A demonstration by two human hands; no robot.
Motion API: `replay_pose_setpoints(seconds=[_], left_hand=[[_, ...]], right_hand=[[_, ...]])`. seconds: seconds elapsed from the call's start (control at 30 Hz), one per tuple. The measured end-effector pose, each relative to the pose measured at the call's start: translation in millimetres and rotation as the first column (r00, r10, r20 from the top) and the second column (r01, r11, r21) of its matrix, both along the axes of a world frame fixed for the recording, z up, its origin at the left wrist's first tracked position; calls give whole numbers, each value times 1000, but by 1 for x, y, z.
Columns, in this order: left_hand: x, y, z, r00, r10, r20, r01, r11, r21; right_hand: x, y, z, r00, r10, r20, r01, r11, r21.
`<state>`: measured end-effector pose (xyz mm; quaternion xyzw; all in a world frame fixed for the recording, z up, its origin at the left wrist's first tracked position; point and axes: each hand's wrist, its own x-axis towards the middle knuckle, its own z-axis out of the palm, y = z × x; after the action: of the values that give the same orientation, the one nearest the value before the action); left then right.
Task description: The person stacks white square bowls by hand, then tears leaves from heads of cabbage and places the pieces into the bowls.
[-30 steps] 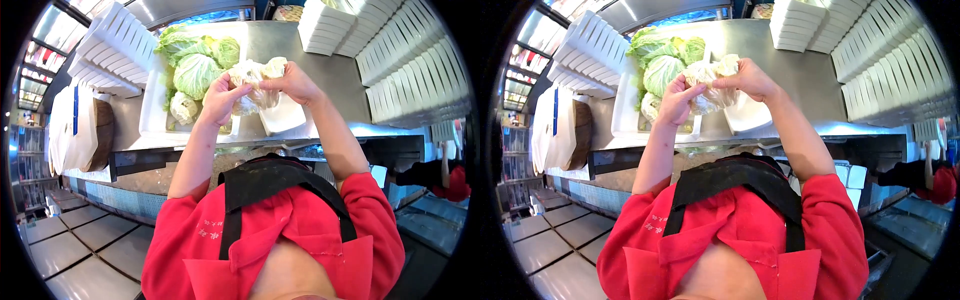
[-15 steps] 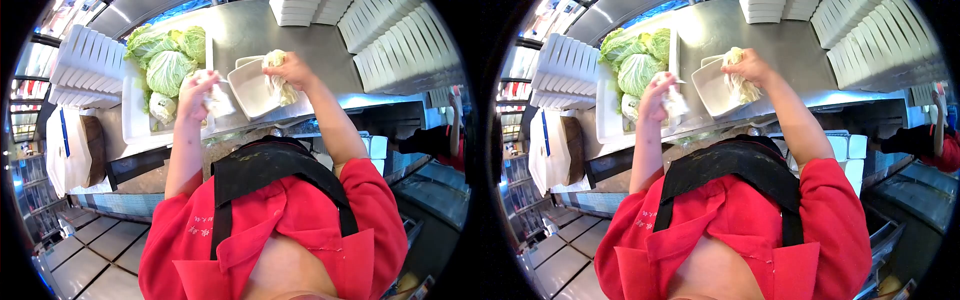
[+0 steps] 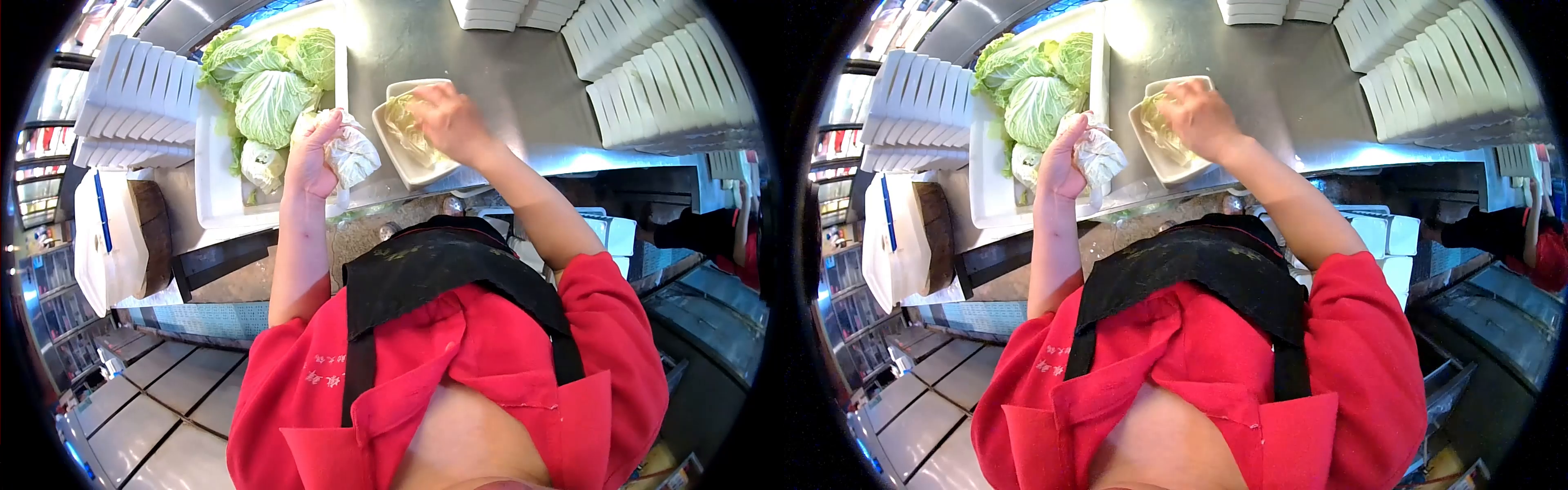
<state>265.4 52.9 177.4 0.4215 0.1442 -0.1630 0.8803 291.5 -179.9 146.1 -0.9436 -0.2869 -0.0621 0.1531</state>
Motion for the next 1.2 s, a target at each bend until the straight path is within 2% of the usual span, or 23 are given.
replay_pose_setpoints(seconds=[0.03, 0.07, 0.13, 0.17, 0.2, 0.27, 0.3, 0.37, 0.4, 0.47, 0.53, 0.63, 0.67, 0.7, 0.77, 0.83, 0.9, 0.93, 1.03, 1.07, 1.13, 1.17, 1.2], left_hand=[[2, 1, 0, 1000, 6, -27, -7, 1000, -22], [3, 0, 0, 999, 9, -53, -12, 999, -45], [4, -10, 12, 999, 30, -36, -32, 998, -49], [4, -13, 17, 998, 59, -27, -60, 997, -50], [5, -12, 16, 998, 62, -26, -63, 997, -52], [8, -9, 13, 997, -45, 66, 51, 995, -85], [8, -9, 11, 996, -54, 77, 60, 994, -86], [16, -19, 10, 995, -67, 68, 61, 994, 87], [20, -25, 7, 996, -51, 79, 40, 991, 129], [23, -34, 13, 995, -55, 88, 40, 986, 160], [24, -40, 18, 989, -30, 143, 11, 991, 135], [24, -45, 19, 991, 3, 134, -18, 993, 116], [24, -54, 9, 994, -1, 105, -14, 990, 139], [24, -64, -3, 997, -4, 72, -7, 986, 164], [24, -85, -36, 997, -48, 65, 35, 982, 188], [27, -104, -58, 995, -86, 58, 71, 973, 218], [36, -117, -70, 974, -225, 39, 174, 843, 509], [42, -118, -76, 976, -215, 44, 164, 846, 507], [60, -115, -90, 926, -378, -8, 243, 580, 777], [64, -116, -95, 929, -371, -8, 239, 582, 777], [68, -117, -98, 827, -500, 256, -92, 329, 940], [68, -118, -100, 832, -498, 245, -80, 329, 941], [68, -119, -94, 787, -531, 314, -197, 266, 944]], right_hand=[[-3, -2, 1, 988, 154, 17, -151, 983, -104], [-7, -5, -4, 989, 150, 20, -147, 983, -106], [-11, -10, -12, 982, 153, 109, -159, 986, 49], [-12, -16, -14, 991, 44, 125, -63, 987, 151], [-18, -20, -1, 991, 47, 125, -66, 987, 149], [-27, -30, 27, 890, -349, -294, 377, 925, 44], [-26, -34, 13, 829, -429, -357, 449, 893, -29], [-18, -46, -26, 727, -248, -641, 359, 932, 47], [-18, -48, -30, 665, -238, -708, 441, 890, 115], [-17, -54, -45, 817, -278, -506, 404, 901, 156], [-15, -69, 3, 822, -303, -483, 417, 897, 148], [1, -105, 66, 838, -392, -380, 523, 776, 352], [7, -115, 103, 823, -435, -367, 546, 782, 298], [35, -141, 89, 918, -396, 23, 361, 859, 362], [61, -140, 156, 839, -460, -292, 544, 726, 420], [108, -146, 187, 834, -516, -193, 550, 754, 359], [159, -149, 199, 800, -576, -167, 596, 731, 332], [183, -149, 203, 807, -568, -162, 587, 738, 333], [231, -145, 206, 741, -660, -123, 669, 714, 206], [241, -146, 204, 719, -688, -97, 694, 702, 162], [250, -146, 204, 696, -714, -80, 718, 687, 111], [253, -149, 203, 718, -696, 5, 695, 716, 60], [254, -150, 205, 739, -668, 88, 670, 742, 3]])
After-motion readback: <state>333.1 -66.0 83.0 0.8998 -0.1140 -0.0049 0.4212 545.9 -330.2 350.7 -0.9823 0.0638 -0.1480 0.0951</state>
